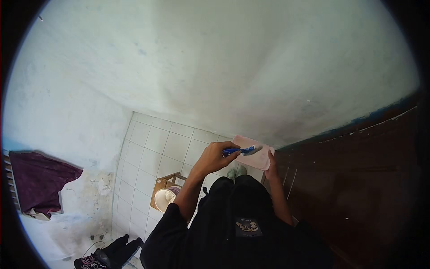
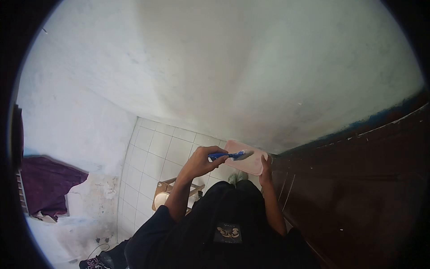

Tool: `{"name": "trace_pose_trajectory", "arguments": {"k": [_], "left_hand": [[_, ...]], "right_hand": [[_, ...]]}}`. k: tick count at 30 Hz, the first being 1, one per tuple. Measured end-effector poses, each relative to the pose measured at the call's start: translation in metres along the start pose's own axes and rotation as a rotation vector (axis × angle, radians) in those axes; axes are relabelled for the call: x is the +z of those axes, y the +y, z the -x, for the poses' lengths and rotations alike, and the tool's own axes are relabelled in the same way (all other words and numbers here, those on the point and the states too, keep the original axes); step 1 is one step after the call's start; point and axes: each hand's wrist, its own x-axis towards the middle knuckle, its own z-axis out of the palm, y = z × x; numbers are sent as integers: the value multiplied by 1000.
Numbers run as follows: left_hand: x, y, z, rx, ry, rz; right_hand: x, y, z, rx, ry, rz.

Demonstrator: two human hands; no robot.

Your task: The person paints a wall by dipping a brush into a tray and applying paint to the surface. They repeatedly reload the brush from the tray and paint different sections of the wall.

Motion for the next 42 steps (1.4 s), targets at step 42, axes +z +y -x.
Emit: {"name": "trace_pose_trajectory", "arguments": {"k": [42], "left_hand": [[-124, -60, -47, 467, -142, -179]], "right_hand": [[232, 25, 19, -22, -85, -52]]}}
